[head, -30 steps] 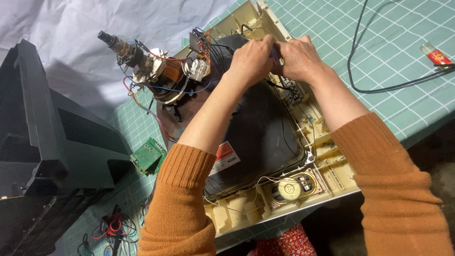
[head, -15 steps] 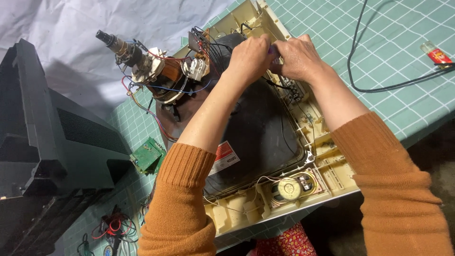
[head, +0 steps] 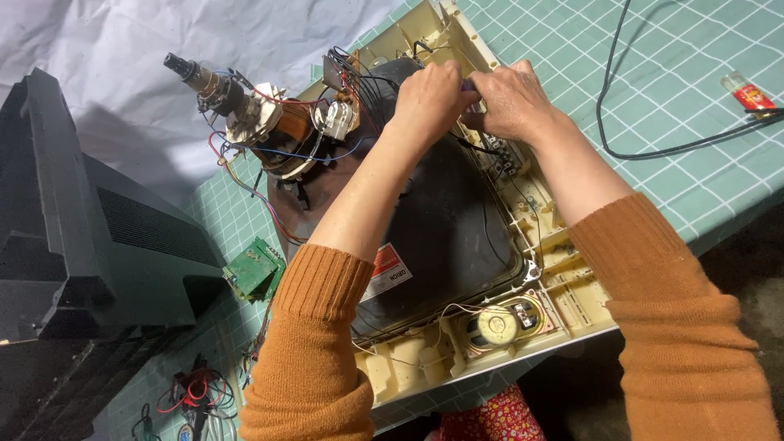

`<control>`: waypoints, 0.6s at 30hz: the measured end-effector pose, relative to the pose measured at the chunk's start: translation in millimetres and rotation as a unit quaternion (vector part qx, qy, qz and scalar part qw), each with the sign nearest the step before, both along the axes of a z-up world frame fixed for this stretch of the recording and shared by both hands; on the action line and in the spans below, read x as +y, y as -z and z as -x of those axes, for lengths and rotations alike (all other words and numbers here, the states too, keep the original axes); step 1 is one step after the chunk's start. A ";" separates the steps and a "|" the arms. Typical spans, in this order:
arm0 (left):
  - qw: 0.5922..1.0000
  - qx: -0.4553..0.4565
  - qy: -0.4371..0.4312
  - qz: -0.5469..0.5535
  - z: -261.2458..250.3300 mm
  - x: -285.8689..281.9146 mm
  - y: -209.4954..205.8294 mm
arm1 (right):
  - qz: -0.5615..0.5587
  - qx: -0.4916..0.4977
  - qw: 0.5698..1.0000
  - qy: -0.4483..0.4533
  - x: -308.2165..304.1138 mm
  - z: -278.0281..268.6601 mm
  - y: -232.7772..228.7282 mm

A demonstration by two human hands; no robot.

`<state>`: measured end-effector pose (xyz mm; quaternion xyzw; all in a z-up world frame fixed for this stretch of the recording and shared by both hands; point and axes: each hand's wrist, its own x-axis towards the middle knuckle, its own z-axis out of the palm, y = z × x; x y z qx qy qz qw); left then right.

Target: Repairing an old CRT television by probing and soldering internal components on the circuit board.

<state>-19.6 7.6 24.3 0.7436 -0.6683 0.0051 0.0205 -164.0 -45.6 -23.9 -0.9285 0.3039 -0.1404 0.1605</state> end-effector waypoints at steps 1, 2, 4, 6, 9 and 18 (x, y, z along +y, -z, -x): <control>1.000 0.000 0.001 0.000 1.8 0.9 -3.9 | 0.000 0.000 1.000 0.001 -1.0 -0.3 1.1; 1.000 -0.005 -0.010 -0.012 3.6 1.7 -7.6 | 0.004 -0.004 1.000 -0.001 -2.2 -0.5 2.4; 0.999 -0.008 -0.021 -0.027 3.9 4.6 -8.9 | 0.006 -0.006 1.000 -0.003 -1.2 0.8 3.3; 0.996 0.032 0.087 0.020 -1.1 7.5 -7.2 | -0.007 -0.003 1.000 0.001 1.1 1.6 -0.3; 0.997 0.010 0.079 0.025 -7.7 1.6 1.7 | -0.007 -0.030 0.999 -0.007 -0.4 2.2 1.2; 0.998 0.006 0.064 -0.006 -3.2 10.6 -14.1 | -0.006 0.015 1.000 0.002 2.8 2.0 -5.7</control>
